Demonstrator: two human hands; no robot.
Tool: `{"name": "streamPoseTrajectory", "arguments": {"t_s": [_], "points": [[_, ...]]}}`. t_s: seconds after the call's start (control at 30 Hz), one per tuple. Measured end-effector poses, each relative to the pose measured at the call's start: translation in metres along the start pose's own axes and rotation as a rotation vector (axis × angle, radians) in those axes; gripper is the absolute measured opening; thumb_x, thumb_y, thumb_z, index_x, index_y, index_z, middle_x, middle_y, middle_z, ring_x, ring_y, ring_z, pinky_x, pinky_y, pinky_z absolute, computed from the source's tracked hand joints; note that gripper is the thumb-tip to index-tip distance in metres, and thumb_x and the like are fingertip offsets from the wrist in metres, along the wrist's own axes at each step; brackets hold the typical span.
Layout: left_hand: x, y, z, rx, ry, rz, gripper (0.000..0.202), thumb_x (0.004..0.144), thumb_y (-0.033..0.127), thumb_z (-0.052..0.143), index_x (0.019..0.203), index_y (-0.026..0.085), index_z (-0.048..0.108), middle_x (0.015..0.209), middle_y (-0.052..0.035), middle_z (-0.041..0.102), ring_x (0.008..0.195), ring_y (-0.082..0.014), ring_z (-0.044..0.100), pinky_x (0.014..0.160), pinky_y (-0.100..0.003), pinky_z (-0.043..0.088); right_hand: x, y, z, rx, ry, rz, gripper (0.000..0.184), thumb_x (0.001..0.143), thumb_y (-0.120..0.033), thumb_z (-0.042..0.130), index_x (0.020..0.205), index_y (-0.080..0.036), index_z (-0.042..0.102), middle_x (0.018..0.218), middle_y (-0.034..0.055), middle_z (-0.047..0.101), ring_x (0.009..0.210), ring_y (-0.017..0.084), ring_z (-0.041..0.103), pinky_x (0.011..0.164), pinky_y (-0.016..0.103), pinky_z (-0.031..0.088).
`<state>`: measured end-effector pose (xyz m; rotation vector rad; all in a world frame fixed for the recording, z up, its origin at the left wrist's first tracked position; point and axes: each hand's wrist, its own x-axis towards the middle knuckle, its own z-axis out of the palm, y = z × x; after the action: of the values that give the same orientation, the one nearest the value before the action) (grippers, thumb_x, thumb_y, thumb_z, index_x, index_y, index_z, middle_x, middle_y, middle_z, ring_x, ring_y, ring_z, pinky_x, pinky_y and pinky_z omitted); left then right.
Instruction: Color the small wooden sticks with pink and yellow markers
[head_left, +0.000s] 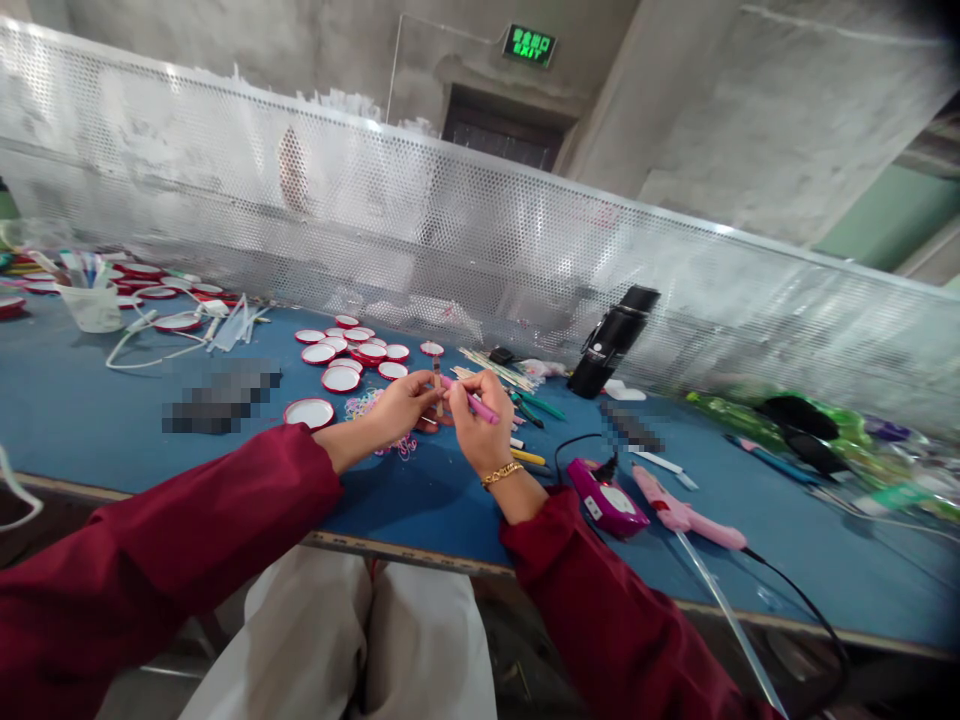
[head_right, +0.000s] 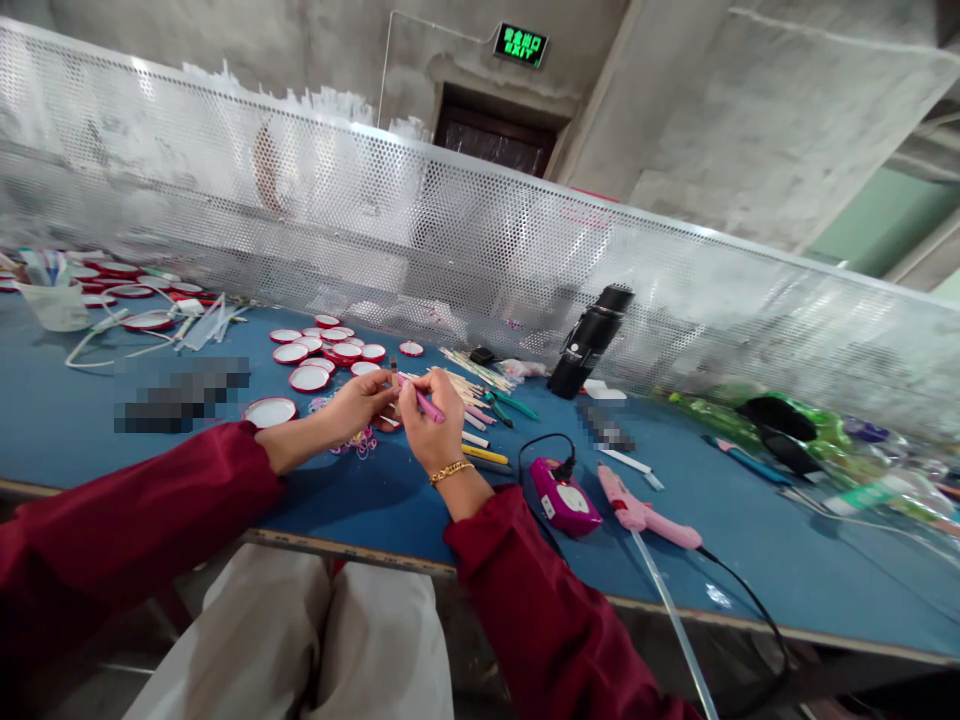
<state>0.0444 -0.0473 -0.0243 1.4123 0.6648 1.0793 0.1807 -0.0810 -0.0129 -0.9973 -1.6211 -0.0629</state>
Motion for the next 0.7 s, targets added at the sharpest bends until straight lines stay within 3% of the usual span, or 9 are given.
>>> {"name": "streamPoseTrajectory", "arguments": {"t_s": [0.27, 0.47, 0.7], "points": [[-0.0004, 0.0011, 0.0013, 0.005, 0.022, -0.022, 0.016, 0.084, 0.030, 0.060, 0.088, 0.017, 0.052, 0.075, 0.0001, 0.064, 0.057, -0.0082, 0.063, 0.051, -0.019, 0.052, -0.0008, -0.0007, 0.0014, 0.007, -0.028, -0.005, 0.013, 0.086, -0.028, 0.053, 0.075, -0.021, 0.051, 0.071, 0.0002, 0.059, 0.064, 0.014, 0.054, 0.064, 0.029, 0.043], [-0.0008, 0.0017, 0.0002, 0.005, -0.005, -0.008, 0.014, 0.086, 0.030, 0.058, 0.090, 0.017, 0.053, 0.071, 0.0015, 0.061, 0.058, -0.0088, 0.064, 0.051, -0.018, 0.051, 0.0002, 0.0007, -0.0001, -0.035, 0.025, 0.007, 0.013, 0.086, -0.028, 0.053, 0.074, -0.021, 0.051, 0.071, 0.0002, 0.059, 0.066, 0.015, 0.055, 0.065, 0.029, 0.043], [-0.0004, 0.0008, 0.0012, 0.004, 0.015, -0.011, 0.014, 0.084, 0.028, 0.060, 0.089, 0.017, 0.052, 0.077, -0.0005, 0.064, 0.059, -0.0085, 0.063, 0.053, -0.020, 0.053, -0.0007, -0.0005, 0.0014, -0.024, -0.037, -0.014, 0.014, 0.086, -0.029, 0.052, 0.075, -0.021, 0.052, 0.073, 0.0009, 0.059, 0.067, 0.015, 0.055, 0.066, 0.029, 0.043]]}}
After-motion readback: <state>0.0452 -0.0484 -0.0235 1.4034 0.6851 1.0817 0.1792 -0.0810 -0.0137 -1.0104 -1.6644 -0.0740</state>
